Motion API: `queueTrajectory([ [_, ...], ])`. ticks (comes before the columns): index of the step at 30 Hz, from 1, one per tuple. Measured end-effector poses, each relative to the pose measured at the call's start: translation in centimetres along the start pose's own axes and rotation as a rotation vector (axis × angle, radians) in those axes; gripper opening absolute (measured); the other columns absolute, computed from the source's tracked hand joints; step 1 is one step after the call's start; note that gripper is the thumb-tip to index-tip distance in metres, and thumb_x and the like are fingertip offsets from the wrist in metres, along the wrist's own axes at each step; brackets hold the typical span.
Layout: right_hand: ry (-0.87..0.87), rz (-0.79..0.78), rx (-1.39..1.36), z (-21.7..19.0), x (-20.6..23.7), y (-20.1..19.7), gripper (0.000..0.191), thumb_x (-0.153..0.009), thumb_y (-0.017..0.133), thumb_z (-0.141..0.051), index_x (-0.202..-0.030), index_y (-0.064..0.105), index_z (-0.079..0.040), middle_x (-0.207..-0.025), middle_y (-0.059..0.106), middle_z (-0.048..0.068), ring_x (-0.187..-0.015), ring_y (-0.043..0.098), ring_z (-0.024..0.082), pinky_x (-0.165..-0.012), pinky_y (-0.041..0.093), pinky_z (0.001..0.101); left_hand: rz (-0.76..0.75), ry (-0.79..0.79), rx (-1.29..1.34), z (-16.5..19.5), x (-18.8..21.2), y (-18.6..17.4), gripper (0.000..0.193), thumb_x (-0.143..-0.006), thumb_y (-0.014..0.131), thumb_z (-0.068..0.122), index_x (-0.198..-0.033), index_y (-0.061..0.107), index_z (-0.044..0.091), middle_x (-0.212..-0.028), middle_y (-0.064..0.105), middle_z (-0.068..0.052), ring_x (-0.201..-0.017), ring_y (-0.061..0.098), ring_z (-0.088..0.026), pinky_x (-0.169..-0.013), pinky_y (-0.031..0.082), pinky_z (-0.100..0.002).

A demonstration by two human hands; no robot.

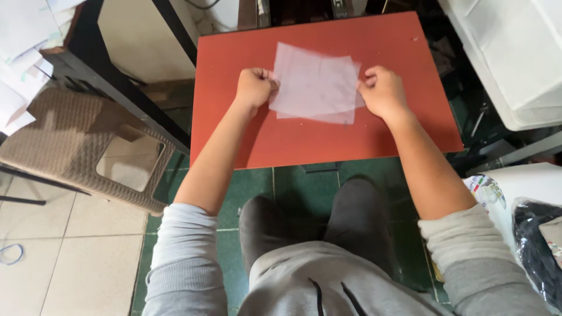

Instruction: The person operates a heat press machine, placing transfer paper sheets on the lower platen, lowering the press handle, and waiting during pressing cycles. They remove pressed sheets, stack them on a side table, and handle additional sheets one at a time.

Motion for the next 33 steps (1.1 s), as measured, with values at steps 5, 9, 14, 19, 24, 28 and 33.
queueTrajectory([
  [5,-0.002,0.053,-0.106,-0.5,0.4,-0.6,0.022,-0.094,0.065,-0.003,-0.116,0.069,0.0,-0.09,0.076,0.01,-0.088,0.076,0.021,-0.077,0.059,0.035,0.175,0.073,-0.201,0.9,0.9,-0.1,0.007,-0.077,0.079,-0.001,-0.079,0.072,0.0,-0.074,0.073,-0.009,-0.062,0.066,-0.012,-0.056,0.053,-0.026],
  [9,-0.016,0.117,-0.102,-0.6,0.2,-1.5,0.018,-0.091,0.067,0.0,-0.109,0.07,0.002,-0.087,0.075,0.012,-0.084,0.076,0.023,-0.074,0.058,0.0345,0.232,0.014,-0.187,1.0,1.3,-0.5,0.017,-0.078,0.08,0.005,-0.091,0.07,-0.001,-0.08,0.075,-0.01,-0.068,0.072,-0.017,-0.062,0.058,-0.031],
  [14,-0.168,0.039,0.033,-0.4,1.3,-1.8,0.024,-0.092,0.062,0.004,-0.113,0.073,-0.003,-0.096,0.073,0.012,-0.09,0.071,0.031,-0.079,0.056,0.04,0.246,0.23,-0.615,2.3,1.5,0.0,0.045,-0.075,0.086,0.013,-0.112,0.064,0.0,-0.094,0.075,-0.016,-0.09,0.074,-0.028,-0.081,0.058,-0.038],
  [19,-0.218,-0.068,0.098,0.2,2.7,-0.2,0.026,-0.093,0.062,0.003,-0.114,0.074,-0.006,-0.105,0.071,0.012,-0.1,0.067,0.033,-0.085,0.053,0.0449,0.159,0.151,-0.646,0.9,0.5,0.9,0.051,-0.072,0.086,0.016,-0.116,0.063,0.003,-0.102,0.075,-0.015,-0.096,0.075,-0.028,-0.083,0.059,-0.038],
  [24,-0.24,-0.083,0.163,0.8,3.0,0.2,0.026,-0.095,0.061,0.001,-0.114,0.076,-0.007,-0.105,0.069,0.014,-0.101,0.064,0.037,-0.086,0.052,0.0476,0.18,0.19,-0.741,1.4,0.6,0.5,0.046,-0.074,0.089,0.018,-0.111,0.067,0.004,-0.106,0.075,-0.015,-0.1,0.073,-0.031,-0.086,0.059,-0.04],
  [28,-0.269,-0.1,0.179,0.8,3.0,0.9,0.024,-0.096,0.061,-0.001,-0.114,0.076,-0.007,-0.106,0.069,0.013,-0.104,0.062,0.037,-0.091,0.05,0.0479,0.193,0.122,-0.797,1.8,1.2,0.0,0.049,-0.072,0.092,0.022,-0.11,0.067,0.005,-0.107,0.074,-0.016,-0.101,0.071,-0.031,-0.085,0.058,-0.041],
  [33,-0.364,-0.061,0.223,0.3,3.2,1.5,0.024,-0.095,0.061,-0.003,-0.113,0.077,-0.008,-0.116,0.07,0.011,-0.111,0.06,0.035,-0.097,0.047,0.0477,0.187,0.25,-0.934,2.6,2.3,0.0,0.034,-0.087,0.082,0.03,-0.111,0.07,0.01,-0.117,0.073,-0.014,-0.107,0.07,-0.033,-0.09,0.057,-0.044],
])
Point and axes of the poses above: each hand's wrist, its own x-axis away from the middle knuckle, its own y-axis out of the palm, z = x × y, the point moved 7 cm from there along -x, towards the middle knuckle
